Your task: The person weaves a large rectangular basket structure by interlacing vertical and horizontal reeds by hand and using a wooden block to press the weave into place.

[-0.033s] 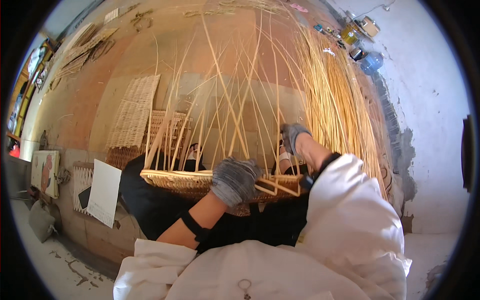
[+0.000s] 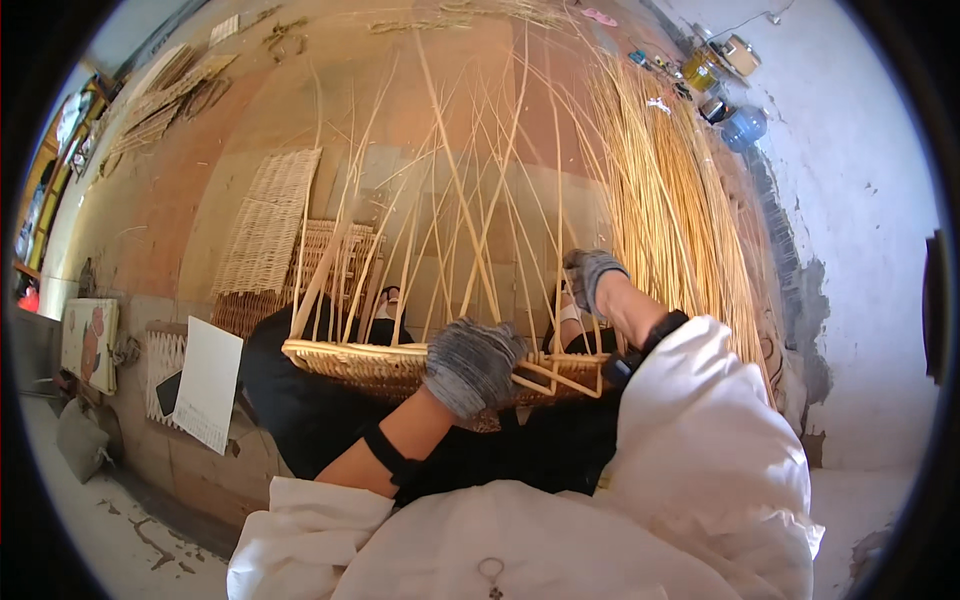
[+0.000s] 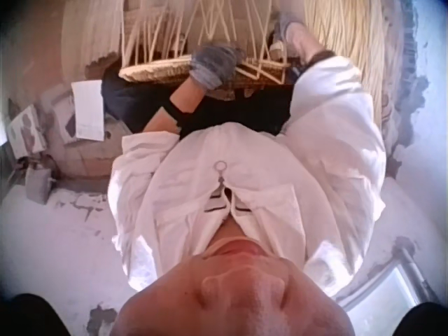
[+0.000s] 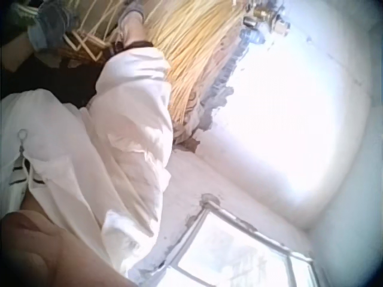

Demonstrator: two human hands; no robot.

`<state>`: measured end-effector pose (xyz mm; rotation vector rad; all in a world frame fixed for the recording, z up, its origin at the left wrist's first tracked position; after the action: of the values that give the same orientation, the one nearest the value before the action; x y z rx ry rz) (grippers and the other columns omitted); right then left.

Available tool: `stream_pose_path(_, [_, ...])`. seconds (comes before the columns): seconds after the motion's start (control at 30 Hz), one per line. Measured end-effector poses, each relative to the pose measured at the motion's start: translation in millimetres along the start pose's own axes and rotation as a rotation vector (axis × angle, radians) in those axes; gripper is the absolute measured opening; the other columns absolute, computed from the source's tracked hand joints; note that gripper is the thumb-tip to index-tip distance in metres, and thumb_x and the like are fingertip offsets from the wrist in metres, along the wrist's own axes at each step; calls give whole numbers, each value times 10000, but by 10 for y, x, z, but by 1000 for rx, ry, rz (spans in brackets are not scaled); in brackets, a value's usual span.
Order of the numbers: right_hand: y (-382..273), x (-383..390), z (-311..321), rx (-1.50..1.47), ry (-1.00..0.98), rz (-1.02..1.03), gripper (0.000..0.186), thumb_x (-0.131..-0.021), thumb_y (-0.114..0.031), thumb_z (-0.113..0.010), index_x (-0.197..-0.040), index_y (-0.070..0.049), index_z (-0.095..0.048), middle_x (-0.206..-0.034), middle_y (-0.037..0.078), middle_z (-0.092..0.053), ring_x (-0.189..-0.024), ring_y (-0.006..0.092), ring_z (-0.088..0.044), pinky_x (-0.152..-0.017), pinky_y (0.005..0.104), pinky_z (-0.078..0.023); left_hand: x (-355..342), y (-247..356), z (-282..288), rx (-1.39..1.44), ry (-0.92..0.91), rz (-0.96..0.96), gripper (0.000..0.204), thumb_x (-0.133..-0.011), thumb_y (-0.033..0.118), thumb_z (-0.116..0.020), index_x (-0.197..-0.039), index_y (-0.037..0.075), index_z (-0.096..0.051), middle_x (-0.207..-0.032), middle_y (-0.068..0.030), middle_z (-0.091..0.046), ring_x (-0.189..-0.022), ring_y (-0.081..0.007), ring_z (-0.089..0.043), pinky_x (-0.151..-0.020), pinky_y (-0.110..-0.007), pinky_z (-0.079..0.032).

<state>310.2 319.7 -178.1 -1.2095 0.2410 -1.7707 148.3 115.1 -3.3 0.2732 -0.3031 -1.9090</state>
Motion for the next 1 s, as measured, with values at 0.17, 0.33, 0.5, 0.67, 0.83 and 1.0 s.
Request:
stream_pose_path(0.17, [-128,1102,73,-465,-78,-149,210,-820,-264,-478,-777,-64,-525,-494,56,-427,-361,210,-363,-357,375,-308,39,-4,3,38,-26,24,307,-594,276,-636,-867,137,-617,-823,-39,-562,-749,-217,-582,-686,-373,-441])
stream_pose_path(0.33, [-231,1303,157,-2,-30,-111,419,-778,-377,-553,-968,-3,-557,-718,156,-585,-637,274,-579,-470,423,-441,71,11,4,82,37,60,258,-621,273,-642,-836,133,-608,-815,-37,-559,-775,-206,-583,-712,-379,-422])
stream_pose_path(0.5, [-1225,1695,-422,508,35,404,838,-678,-560,-603,-1262,-5,-371,-1250,201,-424,-1185,302,-384,-955,395,-329,-45,1,-109,50,-22,78,263,-646,299,-641,-846,132,-606,-848,-51,-552,-790,-212,-580,-728,-383,-412])
stream_pose_path(0.67, [-1100,1514,-987,494,-580,98,755,-730,-545,-563,-1218,12,-416,-1240,172,-449,-1174,267,-401,-950,374,-328,-2,14,-68,49,11,47,236,-680,292,-596,-852,130,-608,-866,-53,-556,-783,-210,-580,-729,-366,-415])
stream_pose_path(0.83, [-1009,1742,-870,418,-438,-145,546,-783,-396,-575,-1138,7,-479,-982,198,-584,-959,278,-552,-802,429,-447,28,93,-136,10,-42,81,274,-674,319,-595,-870,128,-616,-868,-60,-561,-787,-210,-579,-730,-363,-418])
stream_pose_path(1.0, [-765,1230,-1680,-534,-685,-118,129,-832,-205,-531,-844,-76,-533,-499,-8,-439,-365,148,-399,-406,327,-428,194,211,261,170,320,-42,433,-647,305,-636,-1011,85,-556,-938,-116,-559,-866,-252,-558,-776,-385,-407])
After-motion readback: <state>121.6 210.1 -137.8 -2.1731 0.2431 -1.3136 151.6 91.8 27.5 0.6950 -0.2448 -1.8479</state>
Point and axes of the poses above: each hand's wrist, its own x-axis away from the middle knuckle, its own z-axis out of the back of the hand, y = z × x, the point moved 10 cm from there along -x, towards the middle knuckle
